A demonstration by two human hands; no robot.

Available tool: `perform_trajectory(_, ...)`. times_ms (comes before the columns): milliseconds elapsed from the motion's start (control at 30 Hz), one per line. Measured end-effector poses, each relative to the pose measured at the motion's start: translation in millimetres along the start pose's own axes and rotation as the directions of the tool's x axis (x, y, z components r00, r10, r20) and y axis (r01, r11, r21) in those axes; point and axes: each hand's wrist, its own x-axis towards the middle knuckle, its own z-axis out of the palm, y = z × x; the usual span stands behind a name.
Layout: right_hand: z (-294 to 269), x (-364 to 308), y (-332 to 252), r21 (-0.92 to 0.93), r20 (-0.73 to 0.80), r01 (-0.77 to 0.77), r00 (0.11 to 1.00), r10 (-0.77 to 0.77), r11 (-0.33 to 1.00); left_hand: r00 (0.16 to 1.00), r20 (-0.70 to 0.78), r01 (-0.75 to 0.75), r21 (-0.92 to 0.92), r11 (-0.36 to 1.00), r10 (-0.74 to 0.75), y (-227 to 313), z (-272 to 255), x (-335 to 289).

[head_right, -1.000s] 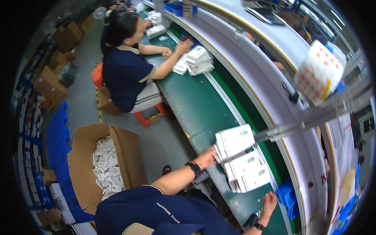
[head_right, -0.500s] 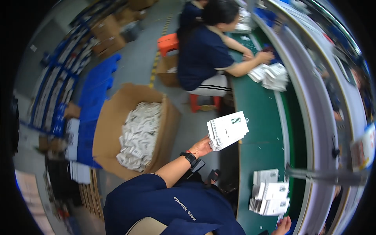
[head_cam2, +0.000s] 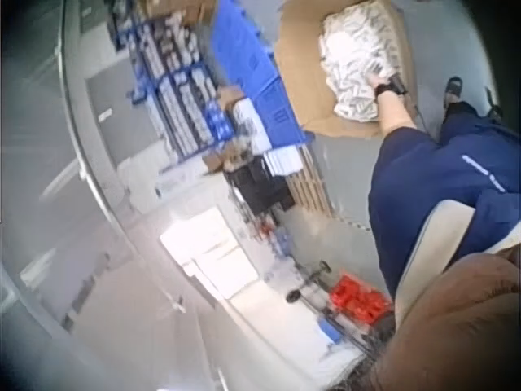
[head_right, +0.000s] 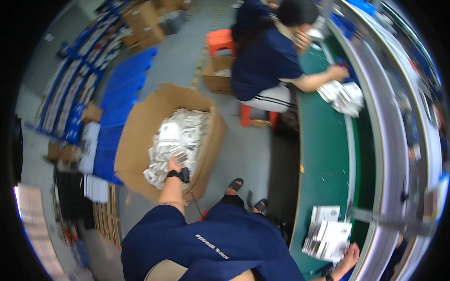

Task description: Packing small white plastic clips into white rectangular product boxes on an assembly line.

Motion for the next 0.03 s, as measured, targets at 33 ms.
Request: perform_trajectory(33,10.7,17.6,4.4,-0.008,0.090,-0.036,0.995,0.036,0.999,0.965,0.256,-0.080,0.113,0.990,0.049,31.8,-52.6,21.3)
